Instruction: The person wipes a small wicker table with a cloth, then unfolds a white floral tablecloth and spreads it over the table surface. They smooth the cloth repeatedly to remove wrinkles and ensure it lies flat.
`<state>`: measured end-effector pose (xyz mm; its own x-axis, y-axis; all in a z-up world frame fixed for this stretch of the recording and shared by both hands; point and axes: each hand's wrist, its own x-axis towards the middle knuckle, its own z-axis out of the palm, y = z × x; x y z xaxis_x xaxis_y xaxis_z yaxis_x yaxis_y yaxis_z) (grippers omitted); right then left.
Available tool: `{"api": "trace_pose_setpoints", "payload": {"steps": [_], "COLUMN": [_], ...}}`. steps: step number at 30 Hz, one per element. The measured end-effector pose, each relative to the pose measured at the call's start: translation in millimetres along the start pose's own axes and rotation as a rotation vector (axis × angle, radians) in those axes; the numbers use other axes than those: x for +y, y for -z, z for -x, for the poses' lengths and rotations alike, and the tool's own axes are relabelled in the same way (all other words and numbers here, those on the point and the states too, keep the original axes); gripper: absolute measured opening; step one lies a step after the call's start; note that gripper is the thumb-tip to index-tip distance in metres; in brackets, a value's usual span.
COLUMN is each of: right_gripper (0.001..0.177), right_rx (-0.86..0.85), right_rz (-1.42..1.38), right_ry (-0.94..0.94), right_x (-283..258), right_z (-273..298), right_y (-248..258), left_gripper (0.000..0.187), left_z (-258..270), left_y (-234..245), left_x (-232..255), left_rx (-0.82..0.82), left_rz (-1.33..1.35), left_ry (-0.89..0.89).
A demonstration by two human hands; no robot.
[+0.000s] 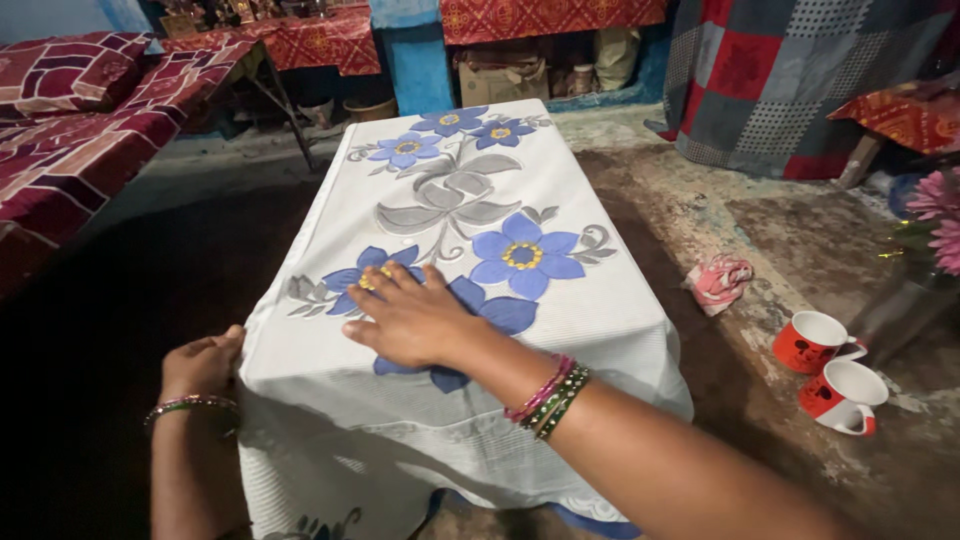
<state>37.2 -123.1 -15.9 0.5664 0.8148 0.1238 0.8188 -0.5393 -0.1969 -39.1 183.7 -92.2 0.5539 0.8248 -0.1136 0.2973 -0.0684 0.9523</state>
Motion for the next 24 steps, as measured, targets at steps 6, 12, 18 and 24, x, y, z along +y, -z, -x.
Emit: {"api": "trace_pose_setpoints", "payload": {"steps": [6,12,18,24], "right_gripper": [0.071,0.072,0.074,0.075], "right_rx": [-0.012,-0.013,0.009,-0.004], "right_rz": [-0.027,-0.118,-0.037,-0.052], "right_ry": [-0.031,-0.026,-0.026,-0.027], "right_x": [-29.3,-25.2,-5.0,-3.3], "right_z": [-15.0,-17.7,-9.6,-3.3], "right_y": [-4.5,0.5,1.5,4.8], "left_gripper": [0.032,0.032,0.032,0.041], "left_z": [11.3,25.9,44.7,36.8], "left_y": [10.6,11.1,-5.2,-16.4], "left_x": [12.8,6.4,17.0,10.1], "left_rx": [0.100,0.005,-0.026,-0.067], "left_rz": [-0.090,0.073,0.178,0.130], "left_ry": [0.030,-0.061,0.052,-0.097]}}
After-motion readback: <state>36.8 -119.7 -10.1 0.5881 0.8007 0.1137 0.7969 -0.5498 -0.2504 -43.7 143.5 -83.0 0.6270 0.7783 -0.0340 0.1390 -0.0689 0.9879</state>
